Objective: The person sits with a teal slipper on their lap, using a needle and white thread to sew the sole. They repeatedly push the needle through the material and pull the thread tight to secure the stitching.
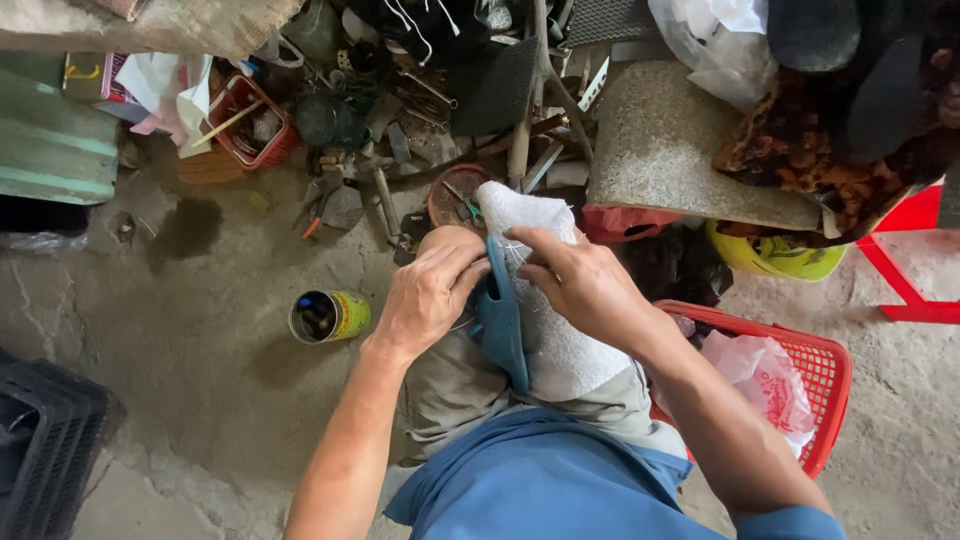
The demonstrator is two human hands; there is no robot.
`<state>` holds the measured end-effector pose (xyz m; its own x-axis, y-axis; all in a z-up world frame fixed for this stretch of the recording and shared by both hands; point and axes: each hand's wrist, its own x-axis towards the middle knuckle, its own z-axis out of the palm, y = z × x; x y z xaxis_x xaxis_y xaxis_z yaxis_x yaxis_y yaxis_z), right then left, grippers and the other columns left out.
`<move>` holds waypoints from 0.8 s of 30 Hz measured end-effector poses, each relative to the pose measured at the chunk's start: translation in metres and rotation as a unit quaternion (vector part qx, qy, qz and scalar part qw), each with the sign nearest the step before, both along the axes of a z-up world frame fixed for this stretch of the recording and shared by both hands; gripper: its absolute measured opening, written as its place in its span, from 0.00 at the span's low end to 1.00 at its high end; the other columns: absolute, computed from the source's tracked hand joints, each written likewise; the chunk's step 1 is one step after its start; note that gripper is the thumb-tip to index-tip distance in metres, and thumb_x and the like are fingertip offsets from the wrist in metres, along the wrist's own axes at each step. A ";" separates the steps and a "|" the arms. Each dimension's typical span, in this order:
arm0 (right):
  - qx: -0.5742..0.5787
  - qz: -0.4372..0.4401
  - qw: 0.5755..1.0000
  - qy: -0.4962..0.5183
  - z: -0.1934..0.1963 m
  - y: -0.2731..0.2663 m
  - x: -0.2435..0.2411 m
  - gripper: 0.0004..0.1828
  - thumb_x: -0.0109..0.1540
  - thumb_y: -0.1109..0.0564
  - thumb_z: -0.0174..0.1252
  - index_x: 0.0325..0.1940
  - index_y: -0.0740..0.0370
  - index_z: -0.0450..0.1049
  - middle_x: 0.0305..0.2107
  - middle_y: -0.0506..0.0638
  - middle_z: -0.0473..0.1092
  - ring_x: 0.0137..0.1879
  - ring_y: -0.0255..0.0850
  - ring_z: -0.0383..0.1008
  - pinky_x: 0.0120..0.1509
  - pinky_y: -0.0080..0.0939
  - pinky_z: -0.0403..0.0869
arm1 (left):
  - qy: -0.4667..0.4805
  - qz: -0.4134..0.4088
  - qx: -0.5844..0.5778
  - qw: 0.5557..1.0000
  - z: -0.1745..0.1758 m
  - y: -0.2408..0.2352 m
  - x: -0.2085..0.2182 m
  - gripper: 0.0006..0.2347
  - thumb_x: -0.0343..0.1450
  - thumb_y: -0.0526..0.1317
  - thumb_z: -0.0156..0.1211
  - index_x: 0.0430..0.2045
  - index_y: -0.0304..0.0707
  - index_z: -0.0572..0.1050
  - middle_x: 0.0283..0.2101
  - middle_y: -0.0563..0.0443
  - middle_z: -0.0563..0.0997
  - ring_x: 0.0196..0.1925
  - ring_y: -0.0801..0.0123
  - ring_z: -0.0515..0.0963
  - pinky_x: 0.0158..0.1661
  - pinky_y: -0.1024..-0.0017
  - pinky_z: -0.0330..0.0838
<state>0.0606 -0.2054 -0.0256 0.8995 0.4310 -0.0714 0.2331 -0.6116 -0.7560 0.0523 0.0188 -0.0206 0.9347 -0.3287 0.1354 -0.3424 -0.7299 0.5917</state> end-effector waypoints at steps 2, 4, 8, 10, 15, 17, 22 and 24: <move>0.013 -0.006 1.000 -0.005 0.007 0.002 0.000 0.24 0.66 0.55 0.57 0.68 0.50 0.66 0.32 0.49 0.80 0.40 0.50 0.82 0.43 0.56 0.78 | 0.006 0.006 0.012 1.000 -0.018 0.006 -0.002 0.08 0.78 0.49 0.54 0.36 0.51 0.76 0.29 0.51 0.79 0.37 0.53 0.83 0.33 0.58 0.79; 0.027 -0.011 1.000 -0.011 0.010 0.005 -0.001 0.26 0.67 0.55 0.57 0.69 0.53 0.65 0.32 0.52 0.80 0.40 0.52 0.82 0.43 0.57 0.77 | 0.011 0.011 0.023 1.000 -0.027 0.012 -0.005 0.09 0.78 0.52 0.53 0.34 0.53 0.75 0.27 0.53 0.77 0.36 0.56 0.83 0.32 0.61 0.79; 0.033 -0.014 0.998 -0.055 0.004 0.013 -0.002 0.26 0.67 0.54 0.57 0.70 0.52 0.66 0.32 0.52 0.79 0.39 0.54 0.81 0.40 0.57 0.77 | 0.023 0.096 0.097 0.990 -0.023 0.017 -0.018 0.17 0.75 0.58 0.56 0.21 0.49 0.70 0.19 0.50 0.74 0.29 0.55 0.82 0.28 0.61 0.76; 0.037 -0.018 0.996 -0.083 0.003 0.016 -0.002 0.26 0.66 0.55 0.59 0.69 0.52 0.67 0.34 0.50 0.79 0.39 0.51 0.81 0.39 0.53 0.78 | 0.044 0.147 0.126 0.980 -0.014 0.025 -0.024 0.21 0.72 0.60 0.61 0.16 0.48 0.69 0.17 0.49 0.73 0.26 0.55 0.81 0.27 0.61 0.74; 0.057 -0.030 0.990 -0.122 0.008 0.017 0.001 0.24 0.61 0.58 0.63 0.62 0.55 0.73 0.37 0.51 0.77 0.39 0.50 0.80 0.41 0.51 0.77 | 0.218 0.255 0.185 0.924 -0.012 0.081 -0.060 0.33 0.70 0.74 0.46 0.11 0.42 0.71 0.14 0.40 0.76 0.28 0.43 0.83 0.30 0.55 0.73; 0.042 -0.028 0.990 -0.135 -0.026 0.014 -0.006 0.17 0.61 0.59 0.61 0.55 0.53 0.76 0.32 0.49 0.74 0.38 0.48 0.79 0.41 0.47 0.77 | 0.214 0.250 0.175 0.928 -0.014 0.080 -0.062 0.33 0.70 0.74 0.46 0.13 0.42 0.73 0.14 0.40 0.76 0.27 0.43 0.83 0.30 0.56 0.73; -0.003 -0.058 0.976 -0.212 -0.049 -0.009 -0.026 0.13 0.56 0.62 0.60 0.41 0.46 0.81 0.23 0.42 0.67 0.31 0.41 0.74 0.41 0.37 0.76 | 0.152 0.206 0.088 0.963 0.011 0.039 -0.046 0.28 0.67 0.68 0.60 0.13 0.41 0.68 0.14 0.37 0.72 0.27 0.40 0.81 0.28 0.52 0.73; -0.035 -0.081 0.984 -0.156 -0.052 -0.026 -0.036 0.12 0.55 0.60 0.61 0.38 0.43 0.80 0.23 0.42 0.68 0.33 0.41 0.74 0.42 0.40 0.76 | 0.211 0.156 -0.007 0.965 0.018 0.028 -0.034 0.26 0.67 0.66 0.60 0.14 0.42 0.69 0.13 0.40 0.71 0.24 0.40 0.80 0.27 0.55 0.72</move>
<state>0.0251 -0.2313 -0.0772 0.9386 0.2848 0.1950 0.3430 -0.7074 -0.6180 0.0183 0.0468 -0.0024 0.9606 -0.0238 -0.2767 0.1662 -0.7490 0.6414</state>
